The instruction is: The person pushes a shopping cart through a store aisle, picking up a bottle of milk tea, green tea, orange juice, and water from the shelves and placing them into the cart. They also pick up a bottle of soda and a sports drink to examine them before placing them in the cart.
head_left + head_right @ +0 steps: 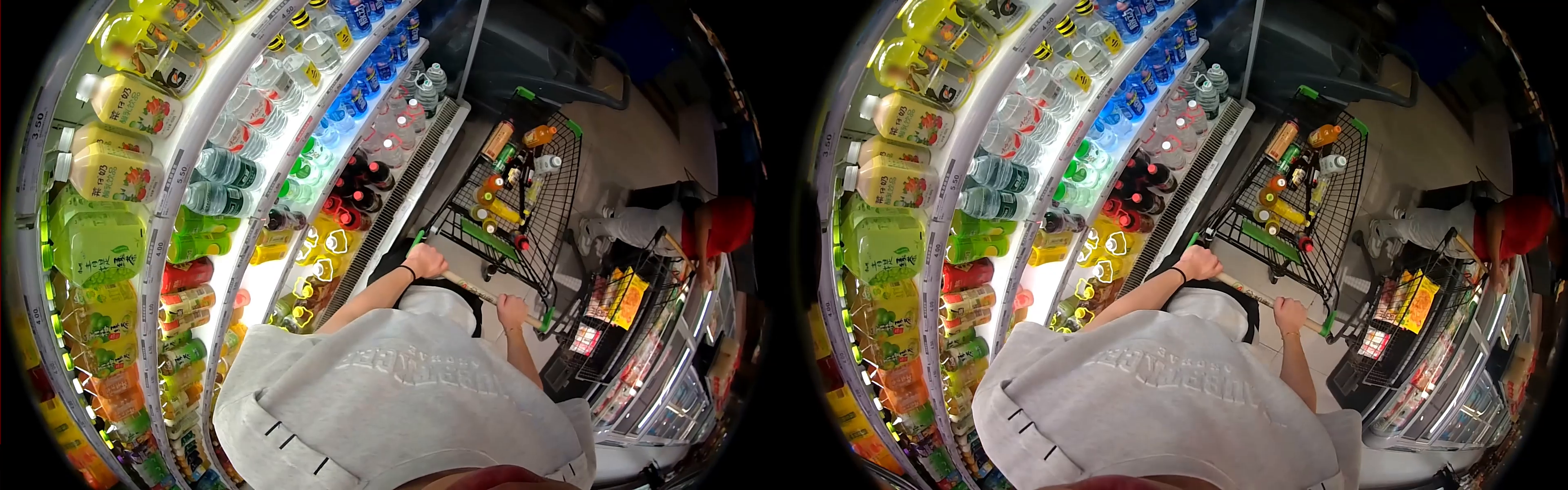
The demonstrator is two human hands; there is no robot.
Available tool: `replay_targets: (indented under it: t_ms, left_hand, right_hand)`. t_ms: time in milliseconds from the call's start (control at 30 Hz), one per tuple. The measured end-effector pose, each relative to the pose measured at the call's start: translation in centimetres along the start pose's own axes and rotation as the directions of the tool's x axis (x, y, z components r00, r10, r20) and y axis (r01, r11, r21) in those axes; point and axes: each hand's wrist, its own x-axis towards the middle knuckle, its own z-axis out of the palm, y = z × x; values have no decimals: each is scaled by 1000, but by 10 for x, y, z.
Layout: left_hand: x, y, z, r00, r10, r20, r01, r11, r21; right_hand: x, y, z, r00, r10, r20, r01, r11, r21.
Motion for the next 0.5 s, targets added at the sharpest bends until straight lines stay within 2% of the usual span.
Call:
replay_targets:
  t_ms: [100, 167, 233, 267, 300, 333, 367, 400, 433, 467, 500]
  left_hand:
    - [8, -2, -11, 985, -35, 171, 55, 993, -109]
    - [17, -7, -2, 980, 10, 196, 21, 988, -155]
    - [19, -11, -17, 976, 43, 215, 1, 980, -201]
    - [21, -9, -24, 925, -41, 378, 174, 930, -325]
    - [21, -8, -34, 838, -97, 536, 358, 840, -408]
    - [19, -7, -27, 839, -106, 533, 366, 835, -411]
    - [16, -6, -14, 931, -110, 347, 239, 904, -354]
    - [15, -5, -2, 985, -86, 150, 124, 957, -264]
    - [14, -2, 0, 980, -166, 114, 193, 934, -302]
    - [14, 1, 1, 978, -180, 105, 204, 929, -308]
    - [8, 6, -10, 965, -222, 138, 253, 927, -276]
  right_hand:
    - [1, -1, -2, 1000, 8, 24, -8, 1000, -7]
    - [1, -1, -4, 1000, 0, 28, 0, 1000, -10]
    - [3, -2, -9, 993, 12, 118, -10, 1000, -16]
    - [2, 0, -7, 993, 8, 120, -6, 1000, -18]
    - [3, 1, -6, 992, -16, 122, 17, 1000, -8]
    - [4, 3, -5, 992, -43, 122, 43, 999, 3]
    - [8, 6, -5, 992, -59, 114, 59, 998, 3]
    - [9, 1, -13, 988, -55, 147, 50, 998, 39]
    - [7, -1, -17, 982, -53, 181, 40, 997, 71]
    - [5, 1, -12, 982, -69, 177, 58, 996, 66]
    - [5, 3, -9, 983, -97, 159, 88, 994, 64]
